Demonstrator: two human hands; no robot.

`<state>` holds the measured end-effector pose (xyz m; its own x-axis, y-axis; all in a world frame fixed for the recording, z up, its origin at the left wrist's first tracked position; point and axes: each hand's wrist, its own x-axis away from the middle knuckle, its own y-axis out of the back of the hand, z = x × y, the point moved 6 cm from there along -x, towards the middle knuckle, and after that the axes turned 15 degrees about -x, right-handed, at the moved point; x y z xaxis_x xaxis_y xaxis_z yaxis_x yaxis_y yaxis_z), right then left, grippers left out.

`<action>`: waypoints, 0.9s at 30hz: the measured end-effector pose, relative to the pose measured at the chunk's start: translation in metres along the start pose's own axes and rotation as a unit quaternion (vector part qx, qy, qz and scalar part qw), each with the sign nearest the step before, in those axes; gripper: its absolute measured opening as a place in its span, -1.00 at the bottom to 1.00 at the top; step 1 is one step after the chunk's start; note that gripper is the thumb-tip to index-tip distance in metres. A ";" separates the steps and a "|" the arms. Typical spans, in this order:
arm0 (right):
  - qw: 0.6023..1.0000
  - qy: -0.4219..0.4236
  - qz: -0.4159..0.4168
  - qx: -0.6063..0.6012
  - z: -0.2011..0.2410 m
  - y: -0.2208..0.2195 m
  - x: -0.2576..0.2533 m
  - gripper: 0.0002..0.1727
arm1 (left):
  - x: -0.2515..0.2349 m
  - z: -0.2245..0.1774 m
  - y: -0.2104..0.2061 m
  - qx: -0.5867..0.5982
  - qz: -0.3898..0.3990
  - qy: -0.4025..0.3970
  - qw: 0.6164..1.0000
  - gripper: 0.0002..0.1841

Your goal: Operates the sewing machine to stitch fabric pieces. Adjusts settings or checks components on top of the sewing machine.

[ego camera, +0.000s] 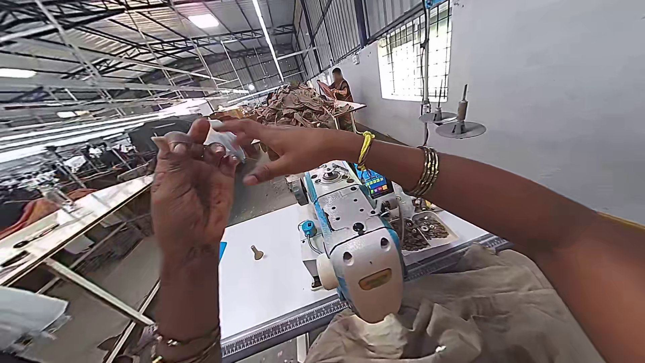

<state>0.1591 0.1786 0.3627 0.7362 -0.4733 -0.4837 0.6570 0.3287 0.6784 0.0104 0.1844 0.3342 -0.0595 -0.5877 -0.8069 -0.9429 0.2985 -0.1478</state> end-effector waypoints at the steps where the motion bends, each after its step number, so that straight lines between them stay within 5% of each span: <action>1: 1.000 -0.015 0.019 0.001 -0.007 -0.002 0.002 -0.33 | -0.002 0.001 -0.003 0.038 0.002 -0.003 0.999 -0.64; 2: 0.999 -0.037 0.036 0.001 -0.017 -0.001 0.004 -0.61 | -0.004 0.003 -0.004 0.081 0.007 -0.009 0.997 -0.57; 3: 0.997 -0.055 0.047 -0.008 -0.027 0.001 0.010 -0.68 | -0.005 0.006 -0.002 0.125 0.008 -0.012 0.992 -0.54; 7: 0.979 -0.102 -0.047 -0.169 -0.058 0.031 0.040 -0.53 | -0.010 0.036 0.010 0.160 -0.021 0.034 0.986 -0.54; 10: 0.941 -0.054 -0.165 -0.291 -0.073 0.056 0.059 -0.52 | -0.007 0.073 -0.001 -0.133 0.046 0.068 0.988 -0.70; 14: 0.855 0.028 -0.294 -0.426 -0.082 0.070 0.069 -0.45 | 0.001 0.121 -0.031 -0.504 0.159 0.026 0.848 -0.60; 17: 0.854 -0.112 -0.369 -0.349 -0.110 0.073 0.091 -0.47 | 0.007 0.131 -0.039 -0.601 0.150 -0.057 0.783 -0.51; 20: 0.860 -0.294 -0.338 -0.244 -0.145 0.059 0.112 -0.49 | 0.018 0.148 -0.032 -0.538 0.196 0.121 0.811 -0.49; 23: 0.896 -0.331 -0.285 -0.076 -0.155 0.059 0.104 -0.45 | 0.017 0.161 -0.030 -0.415 0.174 0.263 0.853 -0.54; 27: 0.912 -0.315 -0.215 0.151 -0.161 0.060 0.078 -0.40 | -0.008 0.165 -0.035 -0.525 0.138 0.197 0.816 -0.49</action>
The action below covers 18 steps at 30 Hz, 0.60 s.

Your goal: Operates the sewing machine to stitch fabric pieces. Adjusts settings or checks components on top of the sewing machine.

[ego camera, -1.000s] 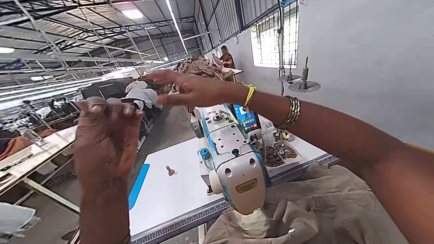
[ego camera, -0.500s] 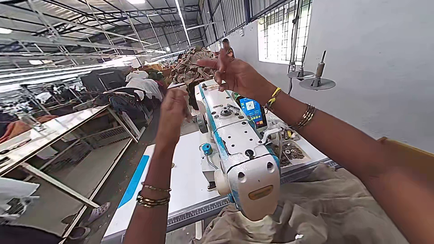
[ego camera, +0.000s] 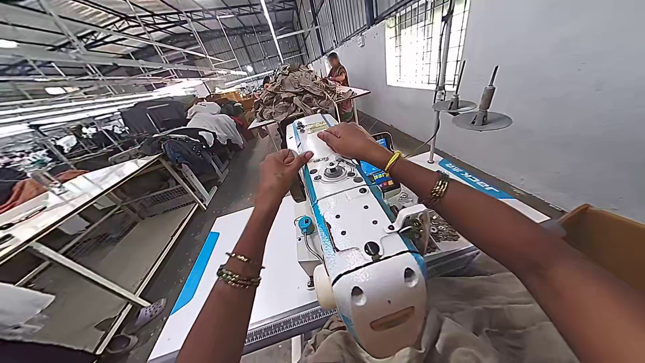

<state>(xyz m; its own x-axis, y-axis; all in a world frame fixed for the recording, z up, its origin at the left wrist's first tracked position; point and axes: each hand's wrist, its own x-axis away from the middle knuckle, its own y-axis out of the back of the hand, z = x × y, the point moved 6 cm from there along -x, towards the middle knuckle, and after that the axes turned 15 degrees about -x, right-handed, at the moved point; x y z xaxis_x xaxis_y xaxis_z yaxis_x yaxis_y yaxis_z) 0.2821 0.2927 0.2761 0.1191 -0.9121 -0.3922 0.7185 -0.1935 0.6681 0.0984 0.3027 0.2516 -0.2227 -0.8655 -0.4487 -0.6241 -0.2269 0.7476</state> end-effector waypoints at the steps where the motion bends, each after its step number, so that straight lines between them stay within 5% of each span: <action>1: 1.000 0.000 -0.003 0.021 0.003 -0.001 -0.002 -0.41 | -0.004 -0.008 0.000 -0.029 -0.027 -0.015 0.999 -0.49; 7: 0.991 0.079 -0.092 -0.051 -0.017 -0.009 0.011 -0.36 | -0.014 -0.016 -0.008 -0.152 -0.138 -0.073 0.976 -0.53; 11: 0.983 0.045 -0.057 -0.170 -0.013 0.011 0.019 -0.53 | 0.056 0.031 0.024 -0.256 -0.176 -0.153 0.938 -0.67; 14: 0.954 -0.008 -0.107 -0.279 -0.021 0.048 0.059 -0.34 | 0.150 0.146 0.099 -0.329 -0.194 -0.057 0.922 -0.62; 16: 0.949 -0.045 -0.127 -0.286 -0.025 0.071 0.106 -0.27 | 0.246 0.264 0.155 -0.379 -0.157 0.137 0.902 -0.53; 18: 0.947 -0.121 -0.156 -0.255 -0.008 0.078 0.161 -0.42 | 0.398 0.374 0.192 -0.393 -0.099 0.333 0.851 -0.33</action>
<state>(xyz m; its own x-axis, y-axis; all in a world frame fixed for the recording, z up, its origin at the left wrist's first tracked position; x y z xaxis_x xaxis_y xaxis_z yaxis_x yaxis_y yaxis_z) 0.3626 0.1335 0.2597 -0.2697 -0.9075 -0.3221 0.9375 -0.3239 0.1276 -0.3904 0.0815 0.0328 0.4665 -0.7772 -0.4223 0.1513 -0.4003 0.9038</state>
